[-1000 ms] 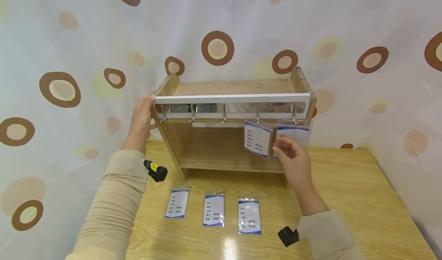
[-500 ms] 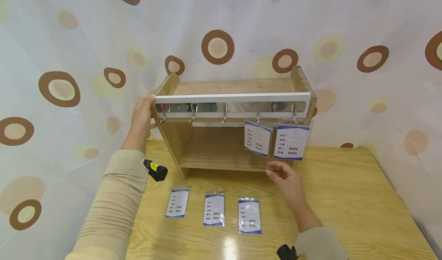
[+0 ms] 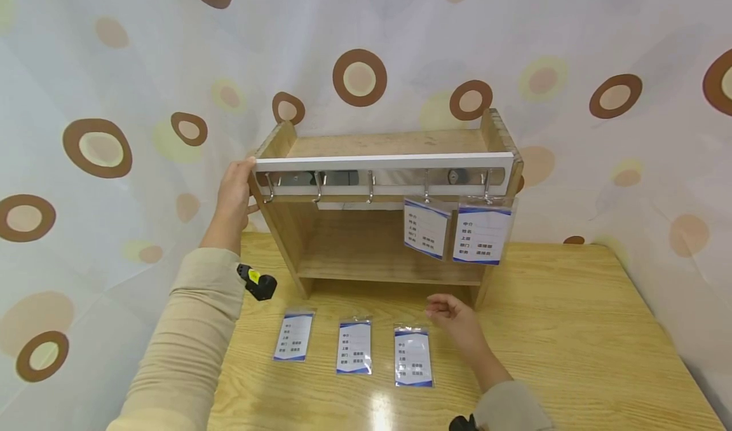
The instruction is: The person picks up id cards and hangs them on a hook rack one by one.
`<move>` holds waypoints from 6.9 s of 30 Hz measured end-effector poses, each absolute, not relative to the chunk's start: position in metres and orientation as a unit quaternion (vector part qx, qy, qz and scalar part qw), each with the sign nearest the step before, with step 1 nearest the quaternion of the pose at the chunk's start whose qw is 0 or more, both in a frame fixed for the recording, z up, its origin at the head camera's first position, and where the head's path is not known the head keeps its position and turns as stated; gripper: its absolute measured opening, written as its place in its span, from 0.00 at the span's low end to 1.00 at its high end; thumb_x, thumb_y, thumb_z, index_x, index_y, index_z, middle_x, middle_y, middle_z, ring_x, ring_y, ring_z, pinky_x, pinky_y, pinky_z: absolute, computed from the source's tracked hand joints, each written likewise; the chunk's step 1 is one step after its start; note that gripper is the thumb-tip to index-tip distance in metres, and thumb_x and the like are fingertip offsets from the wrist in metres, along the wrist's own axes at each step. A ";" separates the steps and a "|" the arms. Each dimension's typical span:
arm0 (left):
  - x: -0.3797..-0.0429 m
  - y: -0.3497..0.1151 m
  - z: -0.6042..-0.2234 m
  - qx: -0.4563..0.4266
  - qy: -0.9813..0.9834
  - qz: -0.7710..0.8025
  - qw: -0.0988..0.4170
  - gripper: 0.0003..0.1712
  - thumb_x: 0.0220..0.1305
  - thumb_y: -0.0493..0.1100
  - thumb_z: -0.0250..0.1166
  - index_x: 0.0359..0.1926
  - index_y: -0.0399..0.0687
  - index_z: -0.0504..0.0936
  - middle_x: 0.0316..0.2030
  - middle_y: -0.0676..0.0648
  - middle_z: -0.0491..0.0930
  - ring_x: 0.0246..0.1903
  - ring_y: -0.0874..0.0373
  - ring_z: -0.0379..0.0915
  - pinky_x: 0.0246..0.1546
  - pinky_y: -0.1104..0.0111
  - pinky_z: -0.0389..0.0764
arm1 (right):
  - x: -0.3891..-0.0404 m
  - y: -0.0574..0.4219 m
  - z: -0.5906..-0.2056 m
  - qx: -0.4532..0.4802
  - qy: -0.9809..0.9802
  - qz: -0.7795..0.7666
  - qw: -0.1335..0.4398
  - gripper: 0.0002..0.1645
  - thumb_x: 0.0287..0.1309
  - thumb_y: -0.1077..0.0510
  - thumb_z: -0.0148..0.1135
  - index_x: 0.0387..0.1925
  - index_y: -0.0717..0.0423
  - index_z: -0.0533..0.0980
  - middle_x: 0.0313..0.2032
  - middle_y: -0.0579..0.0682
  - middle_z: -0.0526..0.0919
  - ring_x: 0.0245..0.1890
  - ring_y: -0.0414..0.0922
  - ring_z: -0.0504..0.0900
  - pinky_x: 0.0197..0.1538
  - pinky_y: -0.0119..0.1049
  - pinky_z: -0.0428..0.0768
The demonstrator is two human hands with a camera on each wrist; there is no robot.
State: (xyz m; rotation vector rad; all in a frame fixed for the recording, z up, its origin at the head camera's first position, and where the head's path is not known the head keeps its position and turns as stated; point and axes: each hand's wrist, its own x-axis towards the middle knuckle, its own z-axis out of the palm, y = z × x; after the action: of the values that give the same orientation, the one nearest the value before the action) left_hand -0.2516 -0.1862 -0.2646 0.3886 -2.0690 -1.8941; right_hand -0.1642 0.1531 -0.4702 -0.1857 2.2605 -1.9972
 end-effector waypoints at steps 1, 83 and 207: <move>-0.252 -0.187 -0.265 0.136 -0.722 -0.661 0.155 0.14 0.60 0.56 0.49 0.38 0.53 0.67 0.55 0.51 0.62 0.53 0.54 0.55 0.46 0.50 0.62 | -0.164 0.152 -0.473 -0.062 0.746 -0.660 0.064 0.21 0.52 0.63 0.56 0.46 0.71 0.66 0.37 0.59 0.73 0.34 0.40 0.74 0.39 0.31 0.74; -0.252 -0.186 -0.265 0.130 -0.715 -0.670 0.150 0.16 0.60 0.54 0.50 0.42 0.49 0.67 0.56 0.50 0.60 0.54 0.53 0.54 0.47 0.48 0.60 | -0.182 0.132 -0.560 -0.107 0.932 -0.345 0.031 0.38 0.17 0.60 0.76 0.38 0.67 0.70 0.36 0.60 0.64 0.38 0.55 0.63 0.41 0.47 0.64; -0.252 -0.183 -0.264 0.136 -0.727 -0.659 0.139 0.14 0.60 0.55 0.49 0.40 0.52 0.66 0.58 0.51 0.58 0.56 0.53 0.52 0.46 0.50 0.62 | -0.213 0.071 -0.306 -0.132 0.731 -0.663 -0.095 0.14 0.52 0.66 0.56 0.42 0.66 0.70 0.34 0.53 0.73 0.32 0.40 0.69 0.31 0.23 0.69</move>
State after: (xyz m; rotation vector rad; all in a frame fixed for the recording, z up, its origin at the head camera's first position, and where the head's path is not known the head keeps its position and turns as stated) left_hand -0.2520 -0.1826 -0.2639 0.3944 -2.1002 -1.9043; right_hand -0.2126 0.0711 -0.3064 -0.4405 2.4446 -2.2196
